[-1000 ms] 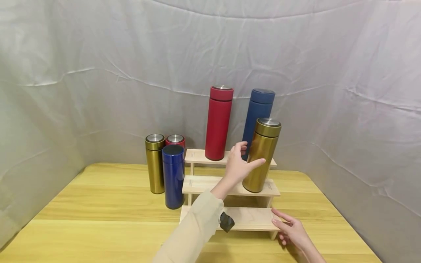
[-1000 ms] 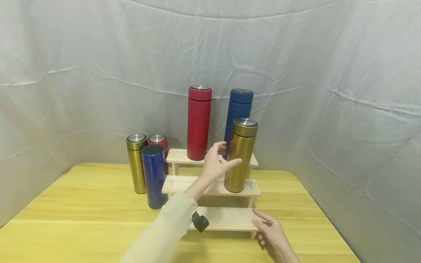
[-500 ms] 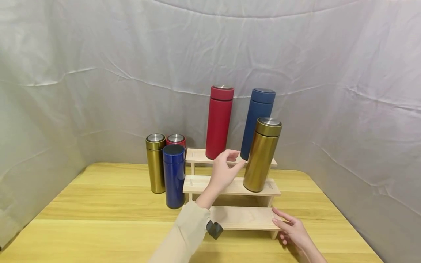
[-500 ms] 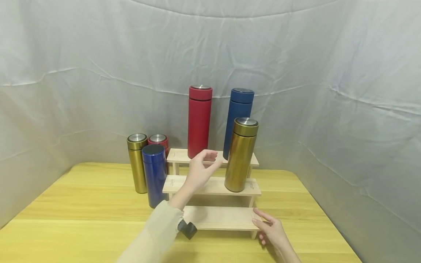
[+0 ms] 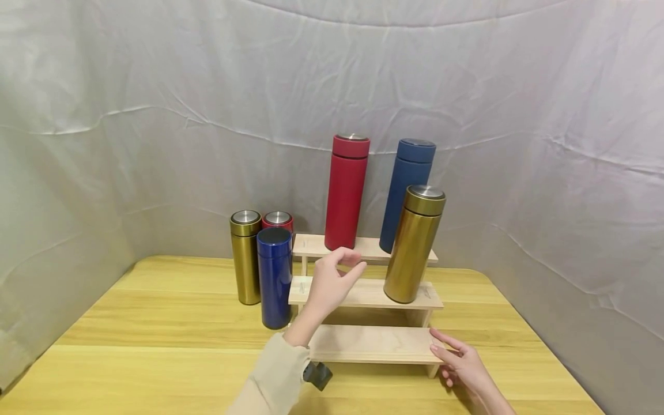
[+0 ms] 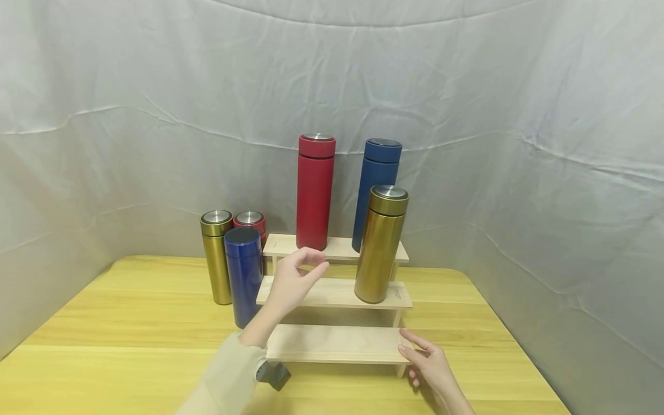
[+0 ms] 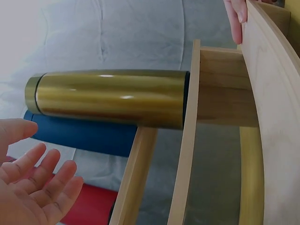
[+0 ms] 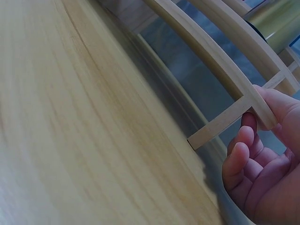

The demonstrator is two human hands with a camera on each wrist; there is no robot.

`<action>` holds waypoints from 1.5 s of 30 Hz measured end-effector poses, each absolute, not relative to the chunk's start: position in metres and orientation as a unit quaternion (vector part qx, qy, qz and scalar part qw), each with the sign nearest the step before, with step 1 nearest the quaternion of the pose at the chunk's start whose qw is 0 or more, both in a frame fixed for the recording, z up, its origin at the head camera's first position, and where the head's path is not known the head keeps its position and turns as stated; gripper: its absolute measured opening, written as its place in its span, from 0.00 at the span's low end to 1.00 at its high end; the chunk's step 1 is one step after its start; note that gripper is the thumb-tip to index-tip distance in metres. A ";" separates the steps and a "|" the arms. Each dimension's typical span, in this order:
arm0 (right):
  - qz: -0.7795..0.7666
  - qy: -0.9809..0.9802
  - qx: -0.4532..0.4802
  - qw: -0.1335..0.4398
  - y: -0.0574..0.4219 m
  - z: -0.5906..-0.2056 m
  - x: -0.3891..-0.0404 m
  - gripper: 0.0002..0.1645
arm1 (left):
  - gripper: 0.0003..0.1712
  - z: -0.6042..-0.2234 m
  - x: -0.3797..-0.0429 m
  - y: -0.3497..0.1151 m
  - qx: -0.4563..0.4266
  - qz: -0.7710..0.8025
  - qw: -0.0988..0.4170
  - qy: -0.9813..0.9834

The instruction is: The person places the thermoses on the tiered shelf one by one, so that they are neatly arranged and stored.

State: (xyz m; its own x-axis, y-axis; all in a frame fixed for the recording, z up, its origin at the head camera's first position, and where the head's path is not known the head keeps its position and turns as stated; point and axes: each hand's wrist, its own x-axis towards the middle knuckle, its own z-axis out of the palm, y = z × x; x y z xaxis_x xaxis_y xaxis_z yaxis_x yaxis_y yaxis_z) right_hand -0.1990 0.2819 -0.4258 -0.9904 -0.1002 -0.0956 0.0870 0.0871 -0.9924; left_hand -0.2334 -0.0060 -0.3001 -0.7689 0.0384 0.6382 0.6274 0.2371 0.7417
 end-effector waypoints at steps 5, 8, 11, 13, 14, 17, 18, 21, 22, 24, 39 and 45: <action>-0.674 0.736 -0.002 0.068 0.282 -0.426 -0.199 0.21 | 0.10 -0.302 -0.229 -0.019 -0.213 -0.569 0.260 -0.750; -0.675 0.735 -0.003 0.070 0.282 -0.426 -0.199 0.20 | 0.09 -0.302 -0.228 -0.026 -0.208 -0.565 0.269 -0.752; -0.674 0.735 -0.004 0.072 0.282 -0.426 -0.199 0.20 | 0.06 -0.301 -0.227 -0.034 -0.201 -0.562 0.282 -0.751; -0.672 0.737 -0.007 0.073 0.283 -0.426 -0.199 0.20 | 0.05 -0.300 -0.226 -0.039 -0.199 -0.558 0.291 -0.751; -0.671 0.738 -0.004 0.072 0.282 -0.426 -0.199 0.20 | 0.04 -0.299 -0.226 -0.041 -0.198 -0.557 0.295 -0.750; -0.667 0.741 -0.004 0.072 0.282 -0.426 -0.199 0.20 | 0.04 -0.297 -0.225 -0.050 -0.190 -0.556 0.305 -0.750; -0.666 0.743 -0.003 0.071 0.282 -0.426 -0.199 0.20 | 0.04 -0.296 -0.225 -0.053 -0.186 -0.556 0.309 -0.749; -0.664 0.744 -0.001 0.071 0.282 -0.426 -0.199 0.19 | 0.04 -0.295 -0.224 -0.063 -0.176 -0.559 0.321 -0.743; -0.664 0.744 -0.001 0.071 0.282 -0.426 -0.199 0.19 | 0.04 -0.295 -0.224 -0.067 -0.176 -0.563 0.324 -0.740; -0.665 0.744 -0.001 0.072 0.282 -0.426 -0.199 0.19 | 0.04 -0.294 -0.223 -0.074 -0.179 -0.570 0.330 -0.731; -0.668 0.741 0.003 0.068 0.282 -0.426 -0.199 0.20 | 0.06 -0.295 -0.224 -0.120 -0.106 -0.573 0.425 -0.693; -0.668 0.742 0.010 0.066 0.282 -0.427 -0.199 0.19 | 0.08 -0.304 -0.226 -0.133 -0.019 -0.520 0.476 -0.709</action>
State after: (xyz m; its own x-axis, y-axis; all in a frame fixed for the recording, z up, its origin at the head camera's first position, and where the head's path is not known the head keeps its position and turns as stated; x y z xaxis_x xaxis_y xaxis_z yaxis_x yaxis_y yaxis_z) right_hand -0.1990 0.2817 -0.4267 -0.9910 -0.0744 -0.1113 0.1029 0.1086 -0.9887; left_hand -0.2265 -0.1334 -0.3040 -0.5463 -0.4677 0.6948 0.5213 0.4595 0.7191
